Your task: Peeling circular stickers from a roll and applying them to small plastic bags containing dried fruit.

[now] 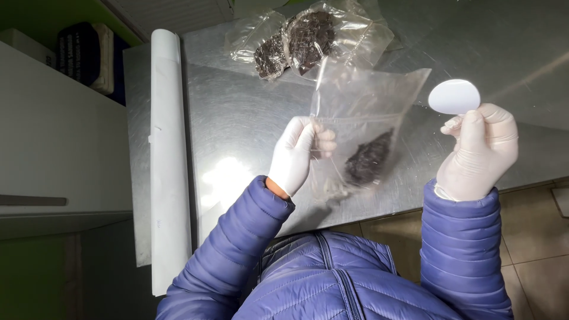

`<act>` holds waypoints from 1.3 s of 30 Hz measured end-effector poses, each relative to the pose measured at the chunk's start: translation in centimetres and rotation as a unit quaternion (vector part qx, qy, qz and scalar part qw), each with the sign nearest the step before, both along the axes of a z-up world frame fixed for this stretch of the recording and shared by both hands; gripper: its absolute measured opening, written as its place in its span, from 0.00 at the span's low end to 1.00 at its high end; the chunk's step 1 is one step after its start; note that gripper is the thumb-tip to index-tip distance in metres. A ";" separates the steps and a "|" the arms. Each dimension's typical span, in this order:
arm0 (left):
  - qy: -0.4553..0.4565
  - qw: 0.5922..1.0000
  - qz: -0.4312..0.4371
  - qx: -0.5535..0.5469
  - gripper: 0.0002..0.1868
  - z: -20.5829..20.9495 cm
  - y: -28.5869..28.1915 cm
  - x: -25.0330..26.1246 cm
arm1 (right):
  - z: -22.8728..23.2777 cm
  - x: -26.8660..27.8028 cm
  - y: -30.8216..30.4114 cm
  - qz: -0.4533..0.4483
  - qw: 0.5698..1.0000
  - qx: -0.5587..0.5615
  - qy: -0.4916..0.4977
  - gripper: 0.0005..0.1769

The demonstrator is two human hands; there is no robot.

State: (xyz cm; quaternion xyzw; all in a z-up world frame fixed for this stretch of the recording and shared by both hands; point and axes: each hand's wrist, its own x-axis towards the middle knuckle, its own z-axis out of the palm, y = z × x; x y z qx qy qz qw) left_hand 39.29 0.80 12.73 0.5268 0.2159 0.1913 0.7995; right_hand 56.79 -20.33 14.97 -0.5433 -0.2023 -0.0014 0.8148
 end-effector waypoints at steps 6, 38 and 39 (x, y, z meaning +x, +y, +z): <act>0.055 0.994 0.043 -0.084 0.10 -7.8 0.4 -1.2 | -1.8 -0.2 1.2 0.024 0.999 -0.028 0.017 0.06; 0.276 0.822 0.044 0.495 0.06 -8.6 -0.8 -8.8 | -13.2 -8.5 13.7 0.295 0.880 -0.146 0.342 0.04; 0.267 0.773 0.055 0.573 0.06 -7.3 -0.7 -8.4 | -13.3 -8.5 13.8 0.297 0.880 -0.140 0.342 0.05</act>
